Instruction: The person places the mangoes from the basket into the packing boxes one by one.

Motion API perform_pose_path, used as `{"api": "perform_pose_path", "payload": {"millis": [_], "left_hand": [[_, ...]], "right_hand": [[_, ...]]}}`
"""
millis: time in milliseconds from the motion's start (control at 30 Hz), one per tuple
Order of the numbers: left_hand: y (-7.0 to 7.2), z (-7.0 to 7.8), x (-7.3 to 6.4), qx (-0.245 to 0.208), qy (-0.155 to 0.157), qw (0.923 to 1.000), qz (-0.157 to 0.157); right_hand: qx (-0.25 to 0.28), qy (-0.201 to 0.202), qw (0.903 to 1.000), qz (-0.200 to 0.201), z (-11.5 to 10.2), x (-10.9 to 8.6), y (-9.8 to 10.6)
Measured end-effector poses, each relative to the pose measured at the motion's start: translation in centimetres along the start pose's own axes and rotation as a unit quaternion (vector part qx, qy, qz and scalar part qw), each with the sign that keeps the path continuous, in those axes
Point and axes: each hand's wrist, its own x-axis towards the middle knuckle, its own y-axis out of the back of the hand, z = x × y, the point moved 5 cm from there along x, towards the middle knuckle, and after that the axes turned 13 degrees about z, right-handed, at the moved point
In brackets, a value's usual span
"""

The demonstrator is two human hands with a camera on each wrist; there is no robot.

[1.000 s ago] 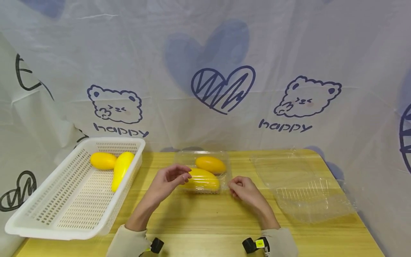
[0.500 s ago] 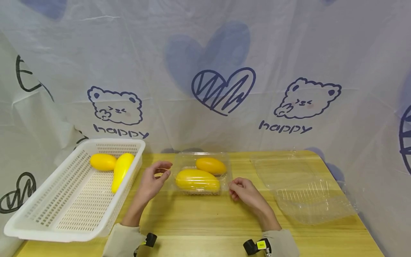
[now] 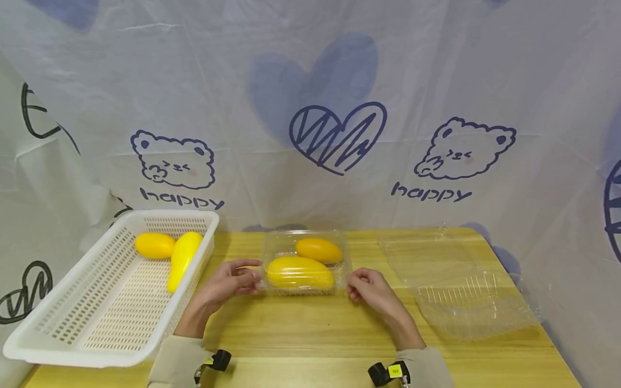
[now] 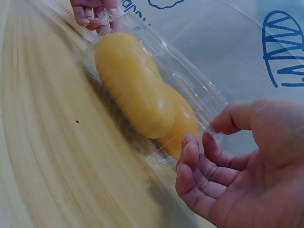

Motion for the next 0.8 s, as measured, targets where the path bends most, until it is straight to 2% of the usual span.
{"api": "perform_pose_path", "payload": {"millis": [100,200,267,367,500,533,633,800], "left_hand": [[0.1,-0.2,0.1,-0.004,0.006,1.0,0.0],[0.1,-0.2,0.1,-0.004,0.006,1.0,-0.002],[0.1,-0.2,0.1,-0.003,0.005,1.0,-0.004],[0.2,-0.1,0.1,-0.001,0.005,0.9999,-0.01],[0.2,-0.2,0.0,0.002,0.013,0.9998,-0.018],[0.3,-0.2,0.0,0.003,0.015,0.9997,-0.019],[0.3,-0.2,0.0,0.006,0.015,0.9996,-0.021],[0.5,-0.3,0.0,0.017,0.01,0.9997,-0.017]], "right_hand": [[-0.027,0.012,0.9996,0.004,-0.4,-0.2,0.0],[-0.097,0.031,0.9945,0.027,-1.0,-0.7,0.3],[-0.155,0.044,0.9856,0.051,-1.6,-1.1,0.6],[-0.228,0.075,0.9661,0.096,-2.9,-1.8,1.0],[-0.274,0.126,0.9428,0.142,-4.8,-2.7,1.0],[-0.277,0.135,0.94,0.147,-5.3,-2.9,0.8],[-0.272,0.153,0.9406,0.134,-6.1,-3.3,-0.1],[-0.21,0.15,0.9654,0.035,-5.8,-3.6,-3.3]]}}
